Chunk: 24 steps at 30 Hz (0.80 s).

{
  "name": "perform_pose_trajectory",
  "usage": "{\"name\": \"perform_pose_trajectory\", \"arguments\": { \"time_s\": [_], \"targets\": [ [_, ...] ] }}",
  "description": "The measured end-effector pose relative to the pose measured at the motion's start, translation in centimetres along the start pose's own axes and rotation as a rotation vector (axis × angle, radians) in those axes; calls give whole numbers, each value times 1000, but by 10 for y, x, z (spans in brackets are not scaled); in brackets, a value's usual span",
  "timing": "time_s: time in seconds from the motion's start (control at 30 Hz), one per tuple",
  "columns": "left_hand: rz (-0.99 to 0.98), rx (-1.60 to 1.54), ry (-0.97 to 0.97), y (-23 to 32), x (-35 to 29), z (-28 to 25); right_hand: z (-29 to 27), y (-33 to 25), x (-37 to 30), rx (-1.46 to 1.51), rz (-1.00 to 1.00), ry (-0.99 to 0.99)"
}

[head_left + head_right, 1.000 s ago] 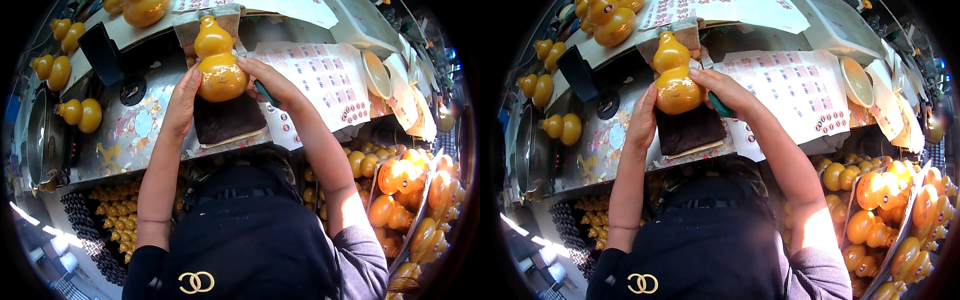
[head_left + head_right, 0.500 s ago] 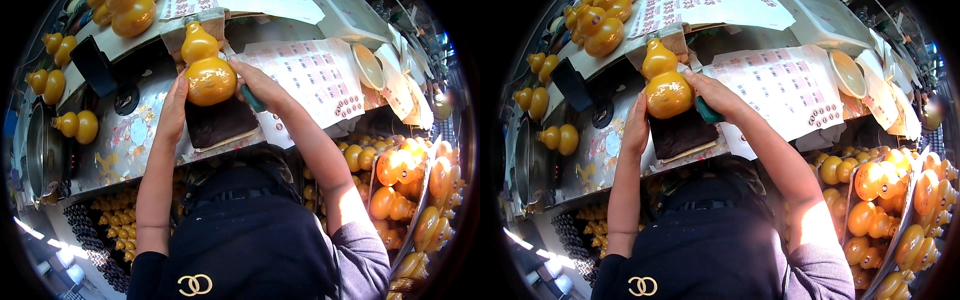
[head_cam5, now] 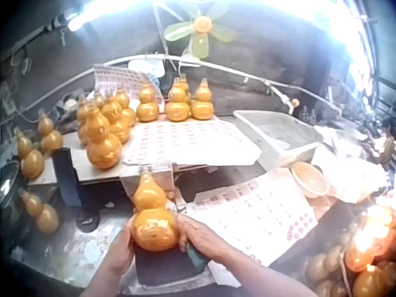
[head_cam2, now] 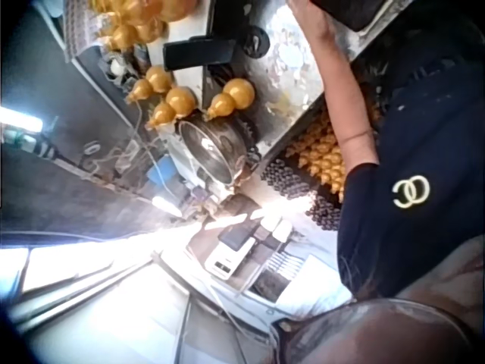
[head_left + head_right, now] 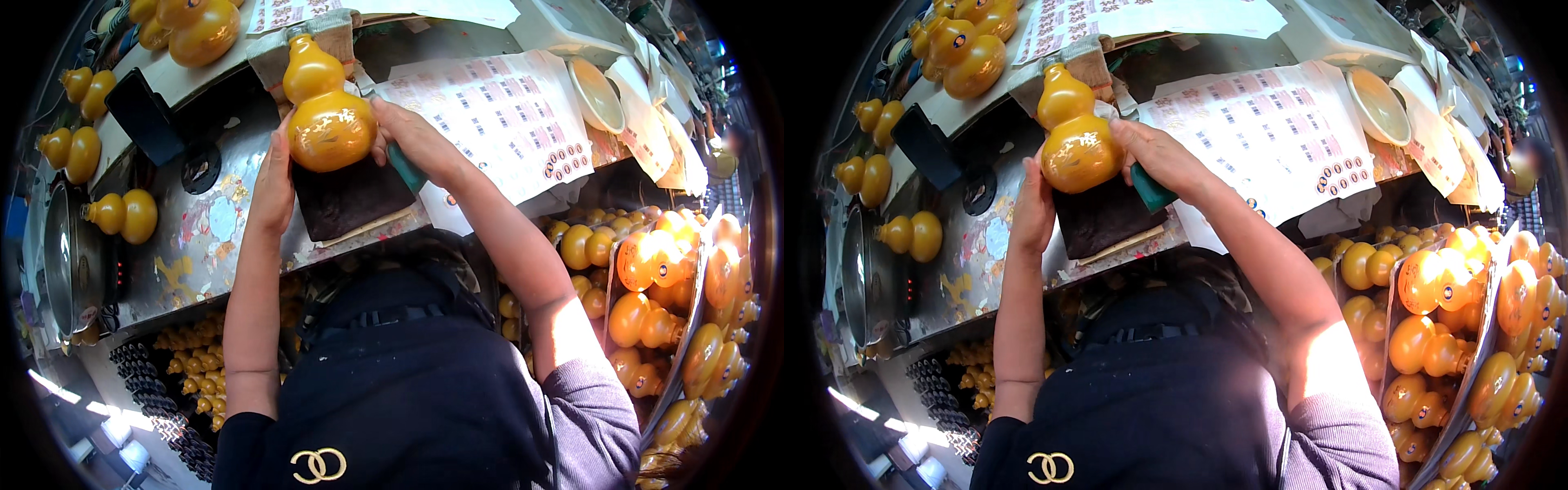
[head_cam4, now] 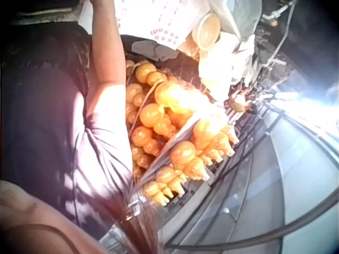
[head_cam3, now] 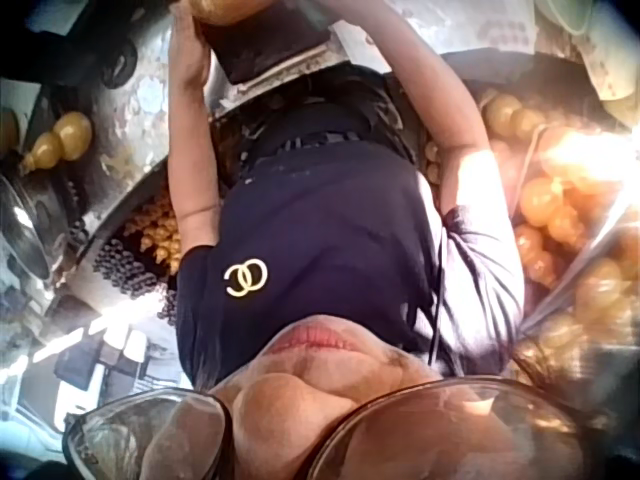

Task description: The person repeatedly picks up yellow gourd-shaped objects, rubs their surfaces with a green cloth, and places them back on a metal counter. The person also applies small round stickers to some of the gourds. The gourds are arranged in rows on the counter.

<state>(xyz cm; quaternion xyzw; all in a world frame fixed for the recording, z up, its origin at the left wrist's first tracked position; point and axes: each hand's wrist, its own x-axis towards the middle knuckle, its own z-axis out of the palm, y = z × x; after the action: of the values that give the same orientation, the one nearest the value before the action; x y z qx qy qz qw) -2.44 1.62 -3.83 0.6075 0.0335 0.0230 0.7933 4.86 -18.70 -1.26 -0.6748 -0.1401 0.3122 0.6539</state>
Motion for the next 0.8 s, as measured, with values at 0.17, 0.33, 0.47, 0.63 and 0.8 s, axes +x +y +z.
{"name": "perform_pose_trajectory", "arguments": {
  "time_s": [0.17, 0.33, 0.47, 0.63, 0.8],
  "targets": [
    [51, 113, -66, -2, 1, -8, 4, 1, 1, -14, -62, 33],
    [-48, -22, -48, 6, 2, -9, -8, 0, -5, 325, 236, 174],
    [-47, 33, -37, 12, 2, 4, -1, 6, -25, 662, -148, 329],
    [-74, -84, -1, 12, 6, 2, 33, -16, -44, -479, -794, 587],
    [-112, -199, 18, 17, 2, 6, 40, -56, -35, -511, -720, 319]
  ]
}}
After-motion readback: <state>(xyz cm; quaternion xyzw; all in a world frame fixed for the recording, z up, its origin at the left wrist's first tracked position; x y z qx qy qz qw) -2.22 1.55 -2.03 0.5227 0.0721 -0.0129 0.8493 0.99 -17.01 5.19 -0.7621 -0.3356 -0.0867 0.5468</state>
